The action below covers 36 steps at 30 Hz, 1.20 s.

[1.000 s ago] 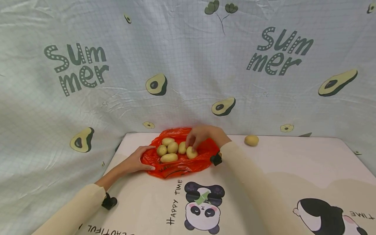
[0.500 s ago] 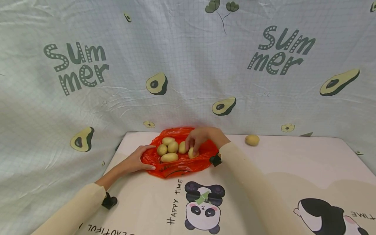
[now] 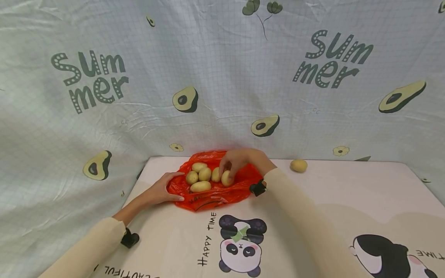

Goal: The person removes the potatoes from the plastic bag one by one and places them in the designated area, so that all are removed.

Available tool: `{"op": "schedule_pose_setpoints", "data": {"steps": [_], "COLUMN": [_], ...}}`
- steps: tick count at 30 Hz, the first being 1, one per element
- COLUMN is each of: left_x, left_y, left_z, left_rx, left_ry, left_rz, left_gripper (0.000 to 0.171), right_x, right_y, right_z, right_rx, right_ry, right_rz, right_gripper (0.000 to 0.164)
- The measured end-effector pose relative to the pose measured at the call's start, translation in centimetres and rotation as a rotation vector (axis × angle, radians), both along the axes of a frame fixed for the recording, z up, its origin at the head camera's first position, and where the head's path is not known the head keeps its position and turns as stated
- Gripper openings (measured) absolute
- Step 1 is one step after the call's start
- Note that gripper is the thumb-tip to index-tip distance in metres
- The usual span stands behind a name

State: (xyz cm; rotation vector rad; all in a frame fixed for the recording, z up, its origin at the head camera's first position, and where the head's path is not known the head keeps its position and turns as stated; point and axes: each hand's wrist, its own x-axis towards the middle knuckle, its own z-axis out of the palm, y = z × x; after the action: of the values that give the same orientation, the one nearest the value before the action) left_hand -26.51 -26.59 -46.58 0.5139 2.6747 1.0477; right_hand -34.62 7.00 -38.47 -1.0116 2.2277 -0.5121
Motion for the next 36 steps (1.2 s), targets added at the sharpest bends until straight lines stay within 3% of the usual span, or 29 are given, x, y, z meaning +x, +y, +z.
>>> {"op": "schedule_pose_setpoints", "data": {"steps": [11, 18, 30, 36], "left_x": [0.2, 0.2, 0.2, 0.2], "left_y": [0.1, 0.1, 0.1, 0.1], "left_z": [0.2, 0.3, 0.2, 0.1], "left_rx": [0.004, 0.013, 0.012, 0.023], "left_ry": [0.006, -0.001, -0.024, -0.028], "left_rz": [-0.007, -0.004, 0.015, 0.013], "left_gripper": [0.087, 0.087, 0.088, 0.089], "right_x": [1.0, 1.8, 2.4, 2.8], "right_y": [2.0, 3.4, 5.0, 5.8], "right_z": [0.4, 0.6, 0.6, 0.3], "right_rx": [-0.215, -0.375, -0.397, -0.461], "right_ry": [0.058, -0.02, 0.227, 0.247], "right_rz": [0.036, -0.007, -0.044, -0.07], "right_gripper": [0.025, 0.033, 0.034, 0.036]}}
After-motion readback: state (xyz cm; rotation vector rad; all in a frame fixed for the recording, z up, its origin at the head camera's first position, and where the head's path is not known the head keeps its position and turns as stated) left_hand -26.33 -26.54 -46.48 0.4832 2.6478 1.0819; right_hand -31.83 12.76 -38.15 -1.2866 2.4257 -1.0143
